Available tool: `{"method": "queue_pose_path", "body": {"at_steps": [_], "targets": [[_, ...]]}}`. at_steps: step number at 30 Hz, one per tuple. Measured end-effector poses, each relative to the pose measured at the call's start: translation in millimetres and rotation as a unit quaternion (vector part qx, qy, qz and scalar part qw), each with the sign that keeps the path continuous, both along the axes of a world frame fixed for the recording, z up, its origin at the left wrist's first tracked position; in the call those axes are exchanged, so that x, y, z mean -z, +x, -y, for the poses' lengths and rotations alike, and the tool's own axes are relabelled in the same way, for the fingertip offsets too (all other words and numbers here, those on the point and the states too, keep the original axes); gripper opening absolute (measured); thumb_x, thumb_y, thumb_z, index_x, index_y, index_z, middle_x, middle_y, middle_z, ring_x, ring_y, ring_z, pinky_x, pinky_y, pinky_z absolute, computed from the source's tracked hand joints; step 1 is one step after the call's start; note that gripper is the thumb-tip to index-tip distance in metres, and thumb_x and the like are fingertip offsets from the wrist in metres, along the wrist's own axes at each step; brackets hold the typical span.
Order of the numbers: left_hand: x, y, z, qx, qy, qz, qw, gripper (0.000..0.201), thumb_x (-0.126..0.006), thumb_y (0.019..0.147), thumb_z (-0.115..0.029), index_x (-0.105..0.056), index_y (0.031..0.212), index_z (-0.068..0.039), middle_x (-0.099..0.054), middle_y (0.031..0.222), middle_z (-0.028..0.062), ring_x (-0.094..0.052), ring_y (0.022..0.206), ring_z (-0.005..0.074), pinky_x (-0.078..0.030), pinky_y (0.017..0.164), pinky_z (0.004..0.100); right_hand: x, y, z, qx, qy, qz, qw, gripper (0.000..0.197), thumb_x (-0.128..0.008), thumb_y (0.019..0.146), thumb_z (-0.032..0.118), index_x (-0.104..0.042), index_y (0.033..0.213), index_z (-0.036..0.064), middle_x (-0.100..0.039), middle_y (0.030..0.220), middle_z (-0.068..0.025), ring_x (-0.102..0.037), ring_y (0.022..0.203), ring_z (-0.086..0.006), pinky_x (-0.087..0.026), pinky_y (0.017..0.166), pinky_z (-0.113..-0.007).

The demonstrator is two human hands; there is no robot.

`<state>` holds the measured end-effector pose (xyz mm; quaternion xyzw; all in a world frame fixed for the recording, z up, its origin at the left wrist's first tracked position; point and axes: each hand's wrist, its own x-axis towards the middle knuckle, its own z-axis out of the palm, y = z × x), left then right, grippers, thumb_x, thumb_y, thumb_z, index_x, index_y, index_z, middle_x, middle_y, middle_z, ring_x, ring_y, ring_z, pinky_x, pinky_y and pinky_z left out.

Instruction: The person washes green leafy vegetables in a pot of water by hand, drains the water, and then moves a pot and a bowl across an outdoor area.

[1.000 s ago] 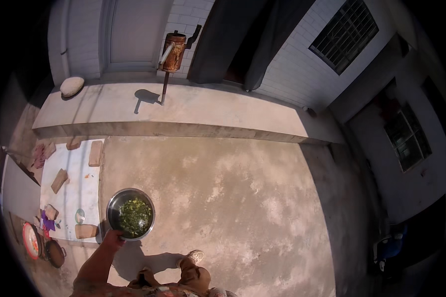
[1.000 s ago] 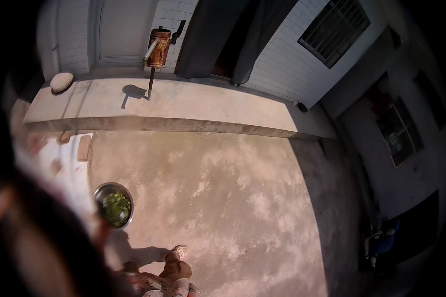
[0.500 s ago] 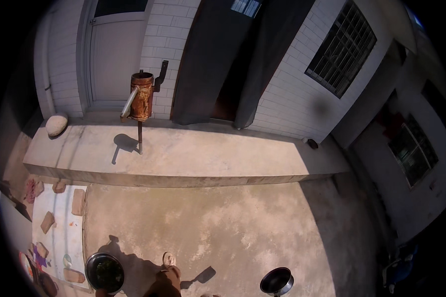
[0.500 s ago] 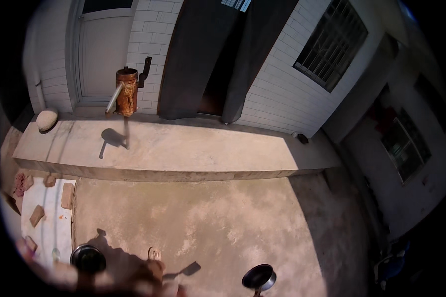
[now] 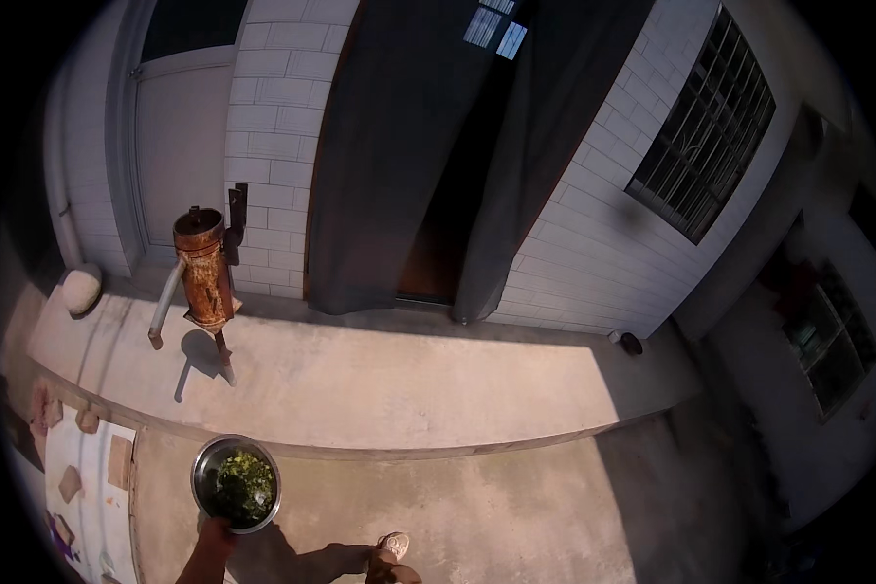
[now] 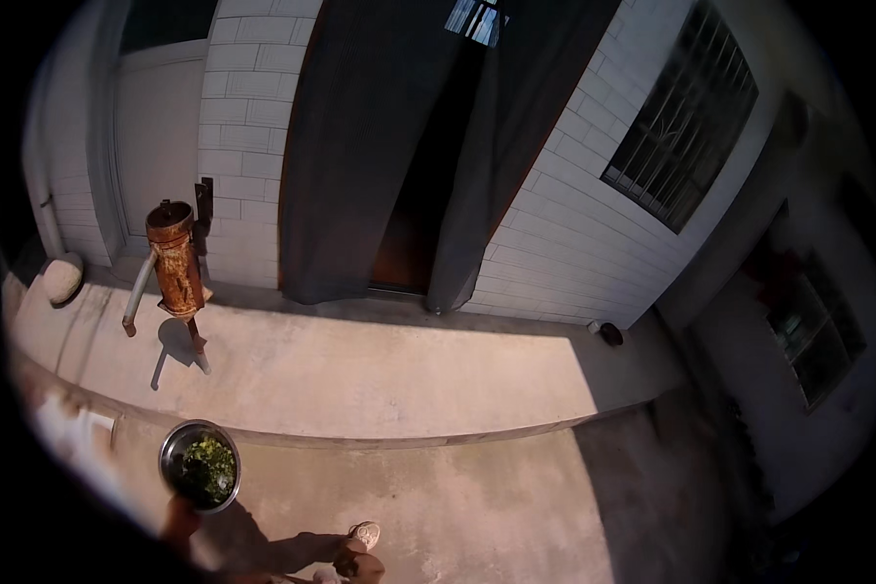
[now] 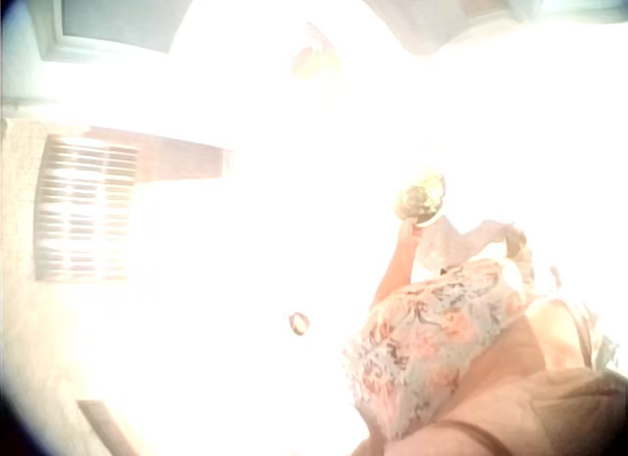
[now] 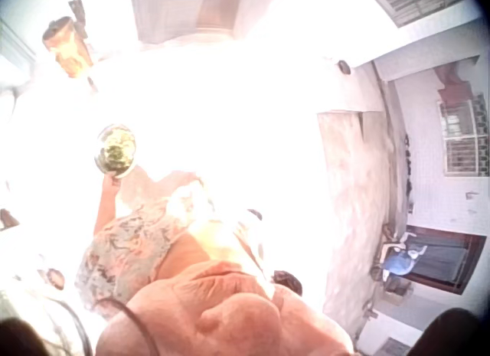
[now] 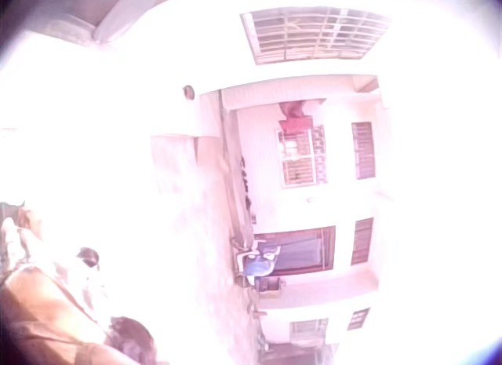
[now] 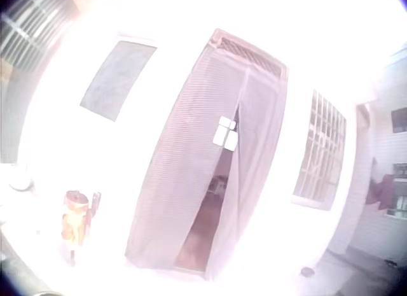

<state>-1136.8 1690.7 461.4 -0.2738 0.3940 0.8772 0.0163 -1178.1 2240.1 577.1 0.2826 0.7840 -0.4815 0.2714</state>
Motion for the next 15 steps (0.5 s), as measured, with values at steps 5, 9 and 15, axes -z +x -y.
{"method": "queue_pose_path", "body": {"at_steps": [5,9,15], "targets": [[-60,-80,-78,-0.078,0.167,0.048,0.982,0.041,-0.042,0.071,-0.001,-0.047,0.112,0.0,-0.053,0.111,0.0126,-0.051,0.103,0.0245,-0.043,0.088,0.0368,18,-102,-105,0.012,0.035,0.056,0.998,0.022,-0.05,0.083,0.025,-0.048,0.079,0.0031,-0.051,0.057,-0.0061,-0.047,0.042,-0.0144,-0.037,0.036,-0.028],[-45,-101,-96,-0.014,-0.194,-0.01,0.981,0.035,-0.048,0.071,-0.009,-0.054,0.104,0.0,-0.059,0.1,0.0113,-0.056,0.091,0.0233,-0.046,0.078,0.0341,14,-173,-172,-0.006,0.056,0.066,0.996,0.022,-0.05,0.083,0.025,-0.048,0.079,0.0029,-0.051,0.057,-0.0062,-0.047,0.042,-0.0144,-0.036,0.035,-0.028],[-88,-222,-111,-0.093,-0.06,0.021,0.994,0.028,-0.044,0.074,-0.008,-0.055,0.097,0.003,-0.059,0.093,0.012,-0.057,0.087,0.023,-0.046,0.079,0.0328,-87,-419,-138,-0.071,-0.006,-0.154,0.985,0.016,-0.048,0.087,0.017,-0.042,0.081,0.0026,-0.048,0.056,-0.0048,-0.044,0.041,-0.0121,-0.033,0.034,-0.027]]}}
